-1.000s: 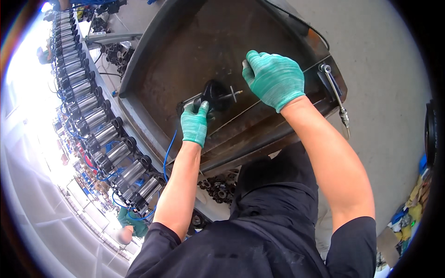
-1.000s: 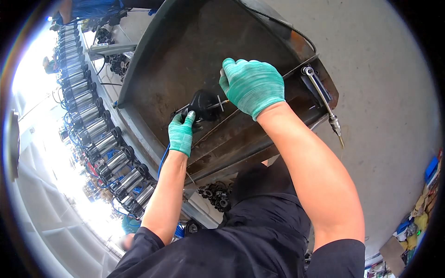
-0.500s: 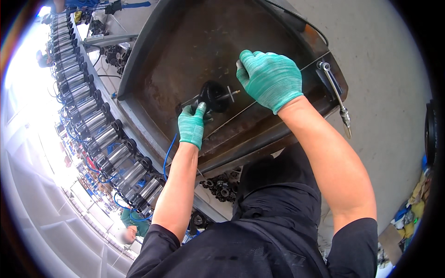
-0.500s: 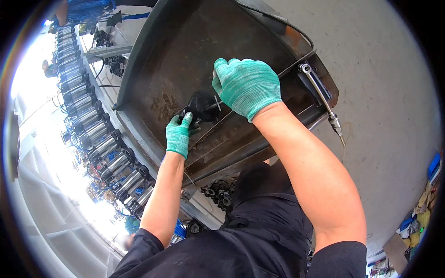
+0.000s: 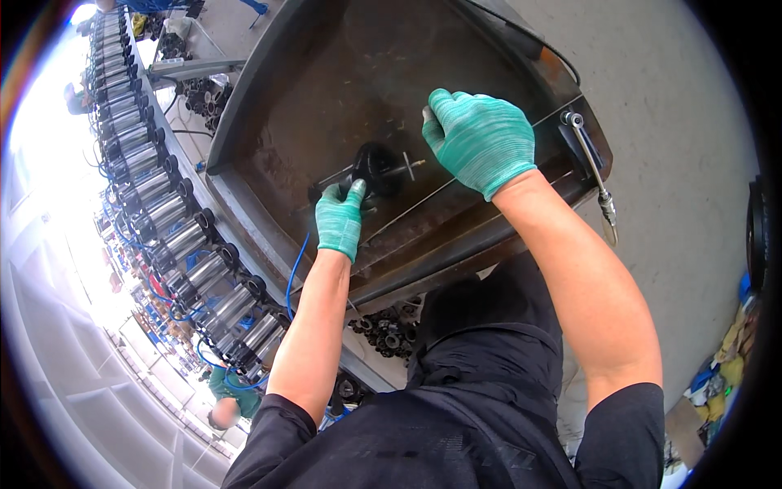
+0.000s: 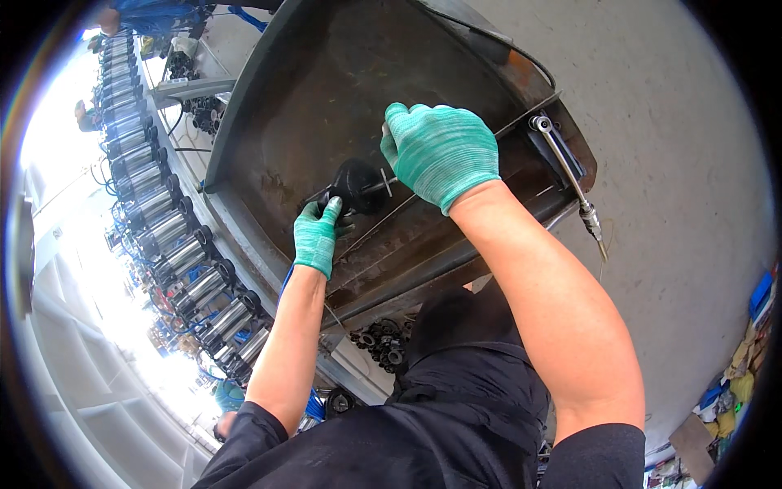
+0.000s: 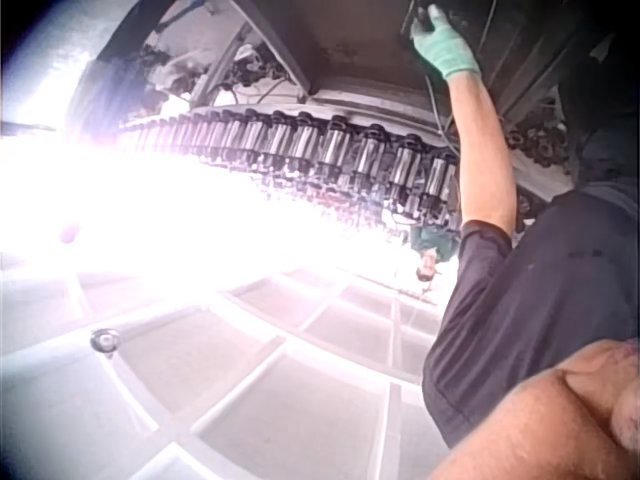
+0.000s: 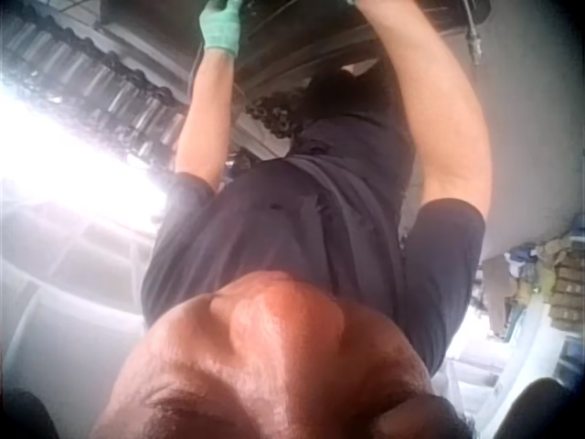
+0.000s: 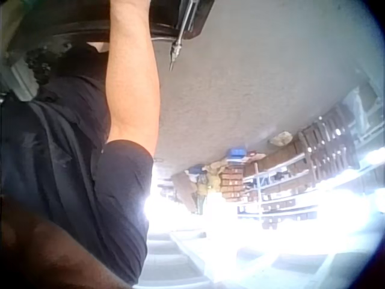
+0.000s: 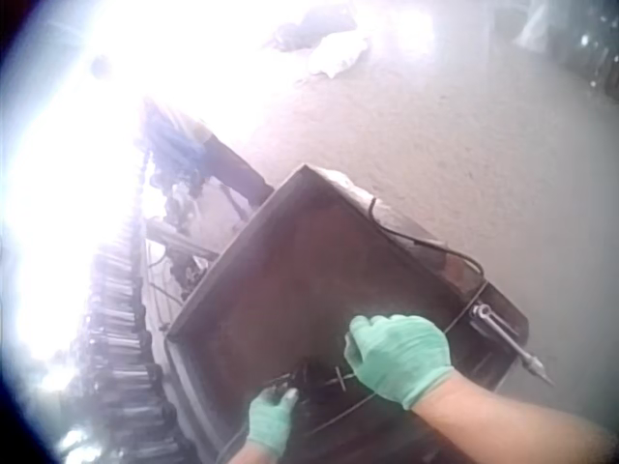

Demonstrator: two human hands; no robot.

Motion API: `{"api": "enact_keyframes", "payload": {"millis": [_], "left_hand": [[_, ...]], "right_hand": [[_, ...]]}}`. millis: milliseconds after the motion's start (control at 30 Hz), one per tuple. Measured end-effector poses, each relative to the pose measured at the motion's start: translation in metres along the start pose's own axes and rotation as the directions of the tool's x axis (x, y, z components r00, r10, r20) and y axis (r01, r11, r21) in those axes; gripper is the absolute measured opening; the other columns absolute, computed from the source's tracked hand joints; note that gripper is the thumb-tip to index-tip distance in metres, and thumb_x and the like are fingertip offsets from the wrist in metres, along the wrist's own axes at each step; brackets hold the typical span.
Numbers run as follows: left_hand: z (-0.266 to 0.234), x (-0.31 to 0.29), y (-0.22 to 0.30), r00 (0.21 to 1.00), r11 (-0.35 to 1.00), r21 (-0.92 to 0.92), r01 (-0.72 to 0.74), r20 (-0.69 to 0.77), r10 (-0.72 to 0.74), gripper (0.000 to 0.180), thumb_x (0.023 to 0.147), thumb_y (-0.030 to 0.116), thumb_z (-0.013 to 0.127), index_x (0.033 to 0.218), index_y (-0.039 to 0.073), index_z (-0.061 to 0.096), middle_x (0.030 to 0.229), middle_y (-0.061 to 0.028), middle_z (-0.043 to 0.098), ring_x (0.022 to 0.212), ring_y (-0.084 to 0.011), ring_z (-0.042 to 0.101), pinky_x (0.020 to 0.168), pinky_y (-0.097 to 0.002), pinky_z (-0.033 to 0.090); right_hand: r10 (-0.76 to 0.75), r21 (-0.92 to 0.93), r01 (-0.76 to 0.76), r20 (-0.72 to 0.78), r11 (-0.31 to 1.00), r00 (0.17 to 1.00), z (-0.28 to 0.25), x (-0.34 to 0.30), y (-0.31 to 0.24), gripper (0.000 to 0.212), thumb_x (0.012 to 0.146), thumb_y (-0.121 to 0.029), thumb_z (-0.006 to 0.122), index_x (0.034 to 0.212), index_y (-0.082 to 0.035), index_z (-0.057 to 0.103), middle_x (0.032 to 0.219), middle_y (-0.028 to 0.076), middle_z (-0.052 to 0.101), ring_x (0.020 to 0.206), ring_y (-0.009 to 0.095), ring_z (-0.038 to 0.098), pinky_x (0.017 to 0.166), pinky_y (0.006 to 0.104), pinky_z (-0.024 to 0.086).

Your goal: The person tests water pumps by clamping them into a water testing tank, submerging them, and returning them to the table by hand.

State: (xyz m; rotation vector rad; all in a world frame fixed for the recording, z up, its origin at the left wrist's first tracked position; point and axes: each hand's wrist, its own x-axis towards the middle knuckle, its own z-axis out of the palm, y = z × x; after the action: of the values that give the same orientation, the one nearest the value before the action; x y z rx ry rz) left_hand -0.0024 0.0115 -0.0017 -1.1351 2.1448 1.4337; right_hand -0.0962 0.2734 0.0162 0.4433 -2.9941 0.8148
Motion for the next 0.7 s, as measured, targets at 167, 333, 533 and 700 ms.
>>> {"api": "enact_keyframes", "payload": {"millis": [167,333,533,700], "left_hand": [[-0.006,-0.001,-0.003,1.0,1.0,-0.004,-0.008,-0.01,0.008,0.02,0.097,0.015,0.067,0.107,-0.002,0.063,0.093,-0.0108,0.069,0.067,-0.0189,0.067,0.059,-0.0325,0.061],[0.0,-0.001,-0.002,1.0,1.0,-0.01,-0.004,-0.012,0.004,0.02,0.097,0.015,0.067,0.108,-0.002,0.063,0.093,-0.0103,0.07,0.066,-0.0183,0.067,0.058,-0.0321,0.06],[0.001,0.001,-0.002,0.999,0.998,0.018,-0.053,-0.011,0.053,0.022,0.097,0.017,0.068,0.109,-0.002,0.064,0.091,-0.0097,0.07,0.065,-0.0171,0.067,0.057,-0.0307,0.059],[-0.002,-0.003,0.002,0.995,0.997,0.034,-0.076,-0.058,0.078,0.023,0.098,0.019,0.068,0.109,-0.002,0.064,0.086,-0.0076,0.069,0.06,-0.0135,0.063,0.054,-0.0286,0.055]], "right_hand": [[-0.01,-0.011,0.01,0.014,1.0,1.0,0.002,0.004,-0.008,0.019,0.094,-0.029,0.063,0.091,-0.011,0.067,0.076,0.011,0.071,0.07,0.027,0.071,0.063,0.0391,0.058],[-0.003,0.001,0.003,0.003,1.0,1.0,0.001,0.0,-0.002,0.018,0.094,-0.028,0.063,0.091,-0.011,0.067,0.076,0.011,0.071,0.069,0.028,0.071,0.063,0.0397,0.058],[0.006,-0.004,-0.006,-0.022,1.0,1.0,0.001,0.001,-0.002,0.017,0.094,-0.027,0.062,0.091,-0.012,0.067,0.076,0.011,0.071,0.07,0.029,0.071,0.062,0.0408,0.057],[0.01,-0.003,-0.01,-0.037,1.0,0.999,-0.001,0.004,-0.004,0.018,0.094,-0.027,0.061,0.088,-0.012,0.066,0.075,0.011,0.07,0.069,0.031,0.069,0.062,0.0434,0.056]]}}
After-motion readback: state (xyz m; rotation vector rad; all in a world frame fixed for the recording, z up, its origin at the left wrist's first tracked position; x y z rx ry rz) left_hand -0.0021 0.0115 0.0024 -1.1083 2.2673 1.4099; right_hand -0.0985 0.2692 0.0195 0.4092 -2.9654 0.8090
